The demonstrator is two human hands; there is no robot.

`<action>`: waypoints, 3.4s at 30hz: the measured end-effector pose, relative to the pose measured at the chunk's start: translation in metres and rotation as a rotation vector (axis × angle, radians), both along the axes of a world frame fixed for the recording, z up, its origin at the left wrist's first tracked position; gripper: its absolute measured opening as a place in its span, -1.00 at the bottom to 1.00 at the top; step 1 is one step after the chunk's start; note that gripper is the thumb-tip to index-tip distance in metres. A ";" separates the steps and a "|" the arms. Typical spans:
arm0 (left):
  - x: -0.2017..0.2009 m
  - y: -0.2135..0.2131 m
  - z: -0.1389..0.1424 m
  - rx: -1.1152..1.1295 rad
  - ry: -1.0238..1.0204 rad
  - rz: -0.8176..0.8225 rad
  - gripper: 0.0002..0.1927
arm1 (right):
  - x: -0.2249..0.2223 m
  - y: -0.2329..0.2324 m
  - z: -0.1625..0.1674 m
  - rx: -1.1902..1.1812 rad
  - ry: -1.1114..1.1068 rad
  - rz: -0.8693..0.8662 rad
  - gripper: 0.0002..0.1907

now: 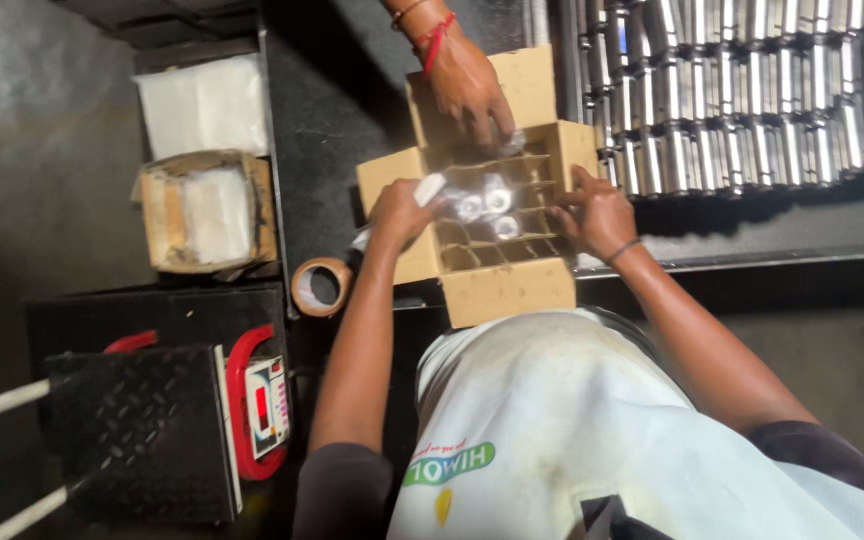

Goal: The person packs cylindrical metal components for shipment. They wrap each metal part in a plastic bag, place the wrapped parts one by one into the compartments of a cardboard box, place a paper sheet over the filled box, tape the box closed, carry it to a stack of finished boxes, and return to pack another box.

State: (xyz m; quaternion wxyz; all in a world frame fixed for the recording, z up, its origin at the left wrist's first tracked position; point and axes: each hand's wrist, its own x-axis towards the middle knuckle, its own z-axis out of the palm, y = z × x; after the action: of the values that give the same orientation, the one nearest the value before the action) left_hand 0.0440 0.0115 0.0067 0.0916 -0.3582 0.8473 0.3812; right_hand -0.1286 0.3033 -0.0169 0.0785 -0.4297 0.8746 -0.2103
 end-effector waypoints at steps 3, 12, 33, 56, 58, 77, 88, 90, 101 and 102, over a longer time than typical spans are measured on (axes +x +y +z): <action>-0.016 0.002 -0.009 -0.056 -0.075 -0.058 -0.62 | -0.001 -0.014 0.008 0.106 0.062 -0.033 -0.60; 0.026 0.012 0.013 -0.103 0.299 0.120 -0.58 | -0.025 -0.005 0.041 -0.110 -0.330 0.080 -0.80; 0.050 0.073 -0.045 -0.217 0.478 0.155 -0.77 | 0.000 -0.012 0.018 0.253 -0.045 -0.030 -0.28; 0.029 0.130 -0.044 1.464 0.894 0.580 -0.51 | 0.063 -0.031 0.050 -0.263 -0.256 0.148 -0.79; 0.026 0.128 -0.041 1.447 0.864 0.651 -0.51 | 0.055 -0.034 0.052 -0.378 -0.359 0.059 -0.77; 0.008 0.099 0.056 -0.074 0.644 0.050 -0.74 | -0.031 0.036 0.049 0.038 0.265 -0.293 -0.43; -0.013 0.122 0.063 0.097 0.817 0.062 -0.68 | -0.032 0.056 0.057 -0.481 -1.037 -0.122 -0.48; -0.013 0.131 0.059 0.100 0.850 0.001 -0.68 | -0.003 0.051 0.068 -0.440 -0.817 0.006 -0.49; 0.040 0.112 -0.017 0.967 0.729 0.611 -0.76 | 0.057 -0.001 0.066 -0.275 -1.477 -0.132 -0.51; 0.051 0.099 -0.024 0.917 0.689 0.617 -0.74 | 0.060 -0.009 0.063 -0.383 -1.397 -0.054 -0.51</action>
State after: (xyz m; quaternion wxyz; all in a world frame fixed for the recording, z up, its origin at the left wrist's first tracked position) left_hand 0.0947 0.1100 -0.0174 -0.1554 -0.3671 0.4379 0.8058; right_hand -0.0689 0.2946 0.0463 0.5373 -0.1796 0.5784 -0.5870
